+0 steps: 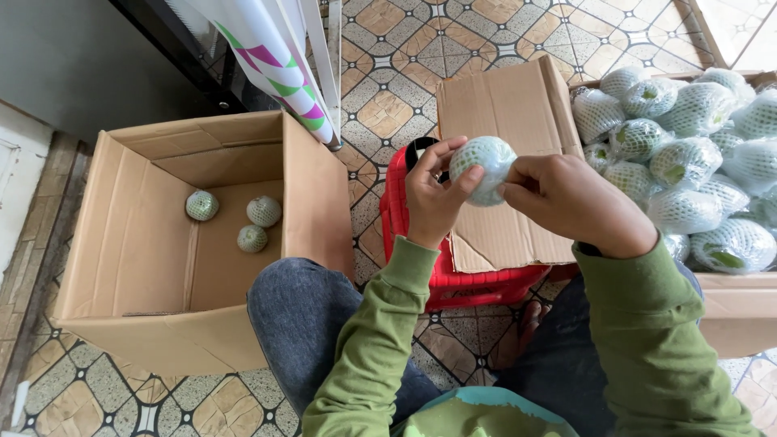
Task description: The person is wrapping guavas in protective foam netting and placing them into a cardboard box, using a tape dispenser to secure the packaging.
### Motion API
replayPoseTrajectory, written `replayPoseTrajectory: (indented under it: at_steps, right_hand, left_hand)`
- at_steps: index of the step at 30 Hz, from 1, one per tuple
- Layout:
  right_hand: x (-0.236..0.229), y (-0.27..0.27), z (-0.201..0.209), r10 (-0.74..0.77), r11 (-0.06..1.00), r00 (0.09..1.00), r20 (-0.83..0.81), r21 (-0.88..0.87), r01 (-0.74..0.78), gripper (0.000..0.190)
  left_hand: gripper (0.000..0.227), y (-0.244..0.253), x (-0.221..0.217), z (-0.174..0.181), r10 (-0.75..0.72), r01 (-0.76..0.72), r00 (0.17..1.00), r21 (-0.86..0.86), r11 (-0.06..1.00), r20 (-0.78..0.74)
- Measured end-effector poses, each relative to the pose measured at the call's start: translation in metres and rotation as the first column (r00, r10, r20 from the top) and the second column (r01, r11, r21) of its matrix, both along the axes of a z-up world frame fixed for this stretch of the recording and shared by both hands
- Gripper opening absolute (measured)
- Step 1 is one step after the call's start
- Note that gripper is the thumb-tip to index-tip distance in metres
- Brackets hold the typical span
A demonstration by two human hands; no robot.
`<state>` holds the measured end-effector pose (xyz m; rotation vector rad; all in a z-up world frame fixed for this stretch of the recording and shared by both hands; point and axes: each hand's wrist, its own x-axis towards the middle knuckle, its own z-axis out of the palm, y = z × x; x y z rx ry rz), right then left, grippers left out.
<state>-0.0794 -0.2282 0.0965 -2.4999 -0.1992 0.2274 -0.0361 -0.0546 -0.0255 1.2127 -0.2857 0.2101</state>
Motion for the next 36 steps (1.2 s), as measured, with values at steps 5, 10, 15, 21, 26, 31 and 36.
replayPoseTrajectory:
  at_steps: [5, 10, 15, 21, 26, 31, 36]
  right_hand:
    - [-0.001, 0.010, 0.022, 0.009, 0.937, 0.995, -0.101, -0.346, -0.044, 0.043]
    - [-0.001, 0.026, 0.053, -0.106, 0.794, 0.971, -0.214, -0.606, -0.047, 0.054]
    - [0.010, 0.013, 0.045, -0.061, 0.853, 0.977, -0.204, -0.519, -0.055, 0.070]
    - [0.012, -0.020, 0.031, -0.035, 0.999, 0.979, -0.202, -0.030, 0.030, 0.028]
    - [0.004, -0.031, 0.028, 0.014, 0.995, 0.973, -0.229, 0.098, 0.008, 0.020]
    - [0.002, -0.025, 0.004, -0.024, 0.973, 0.978, -0.209, 0.221, 0.071, 0.025]
    - [0.002, -0.020, -0.012, -0.092, 0.870, 0.981, -0.173, 0.465, 0.164, 0.018]
  left_hand:
    - [0.055, -0.008, -0.003, 0.002, -0.046, 0.050, 0.997, 0.056, 0.997, -0.055]
    - [0.055, -0.011, -0.004, 0.001, -0.082, 0.081, 0.992, -0.021, 0.997, -0.091]
    - [0.040, -0.005, -0.005, 0.010, -0.083, 0.080, 0.996, -0.083, 0.993, -0.035]
    - [0.043, -0.004, -0.010, 0.020, -0.079, 0.078, 0.995, -0.024, 0.997, -0.066]
    - [0.048, -0.010, -0.009, 0.009, -0.092, 0.081, 0.979, -0.067, 0.994, -0.181]
    - [0.048, -0.011, -0.010, 0.011, -0.080, 0.065, 0.981, -0.085, 0.994, -0.179]
    - [0.049, -0.018, 0.000, -0.013, -0.130, -0.005, 0.878, -0.280, 0.960, -0.461]
